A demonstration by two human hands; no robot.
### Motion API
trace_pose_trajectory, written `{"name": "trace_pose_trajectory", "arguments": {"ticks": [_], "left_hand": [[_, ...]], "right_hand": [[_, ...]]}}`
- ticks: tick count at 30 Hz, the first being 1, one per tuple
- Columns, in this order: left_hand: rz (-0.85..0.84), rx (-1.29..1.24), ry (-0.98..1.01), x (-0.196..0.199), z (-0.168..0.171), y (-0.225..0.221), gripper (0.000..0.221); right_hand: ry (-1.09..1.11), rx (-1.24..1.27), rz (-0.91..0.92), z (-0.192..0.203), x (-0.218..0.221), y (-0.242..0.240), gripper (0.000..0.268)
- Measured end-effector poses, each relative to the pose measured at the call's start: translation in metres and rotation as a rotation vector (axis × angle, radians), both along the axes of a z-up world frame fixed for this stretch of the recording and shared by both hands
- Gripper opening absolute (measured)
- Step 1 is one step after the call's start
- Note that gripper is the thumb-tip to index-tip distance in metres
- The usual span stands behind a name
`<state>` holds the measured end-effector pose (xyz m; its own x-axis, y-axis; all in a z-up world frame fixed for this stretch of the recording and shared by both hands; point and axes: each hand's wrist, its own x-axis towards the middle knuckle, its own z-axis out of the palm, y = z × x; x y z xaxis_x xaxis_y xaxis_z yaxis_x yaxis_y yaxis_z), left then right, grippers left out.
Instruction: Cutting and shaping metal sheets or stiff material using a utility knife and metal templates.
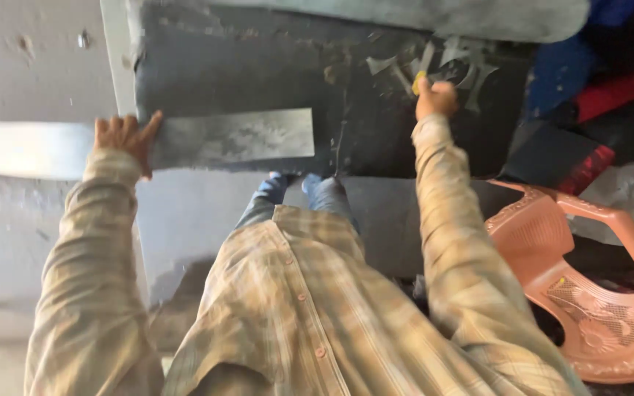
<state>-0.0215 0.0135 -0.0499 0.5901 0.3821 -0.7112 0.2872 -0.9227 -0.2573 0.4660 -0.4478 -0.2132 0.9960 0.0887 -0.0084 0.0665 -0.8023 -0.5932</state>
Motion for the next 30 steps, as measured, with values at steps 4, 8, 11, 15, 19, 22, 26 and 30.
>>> {"name": "trace_pose_trajectory", "arguments": {"ticks": [4, 8, 11, 15, 19, 22, 26, 30], "left_hand": [[-0.039, 0.026, -0.047, 0.0, -0.011, -0.009, 0.142], [-0.062, 0.056, -0.091, 0.004, -0.018, -0.016, 0.131], [-0.037, 0.039, -0.105, -0.001, -0.03, -0.016, 0.117], [0.045, 0.01, -0.22, -0.015, -0.053, -0.02, 0.103], [0.198, 0.166, -0.39, -0.011, -0.099, -0.057, 0.095], [0.731, -0.209, -0.361, 0.062, -0.009, -0.11, 0.127], [0.968, -0.31, -0.513, 0.125, -0.02, -0.165, 0.145], [1.306, -0.328, -0.354, 0.15, -0.008, -0.164, 0.161]], "right_hand": [[0.029, -0.132, 0.071, 0.013, 0.011, 0.008, 0.041], [0.113, -0.18, 0.254, 0.021, 0.013, 0.005, 0.025], [0.496, 0.458, -0.086, 0.099, -0.049, 0.06, 0.018], [0.977, 1.004, 0.211, 0.136, -0.167, 0.12, 0.01], [1.015, 0.84, 0.383, 0.05, -0.205, 0.126, 0.016], [1.174, 0.925, 0.148, 0.048, -0.197, 0.135, 0.017], [1.17, 0.805, 0.289, 0.071, -0.193, 0.132, 0.016], [0.872, 0.513, 0.505, 0.106, -0.193, 0.121, 0.013]]}}
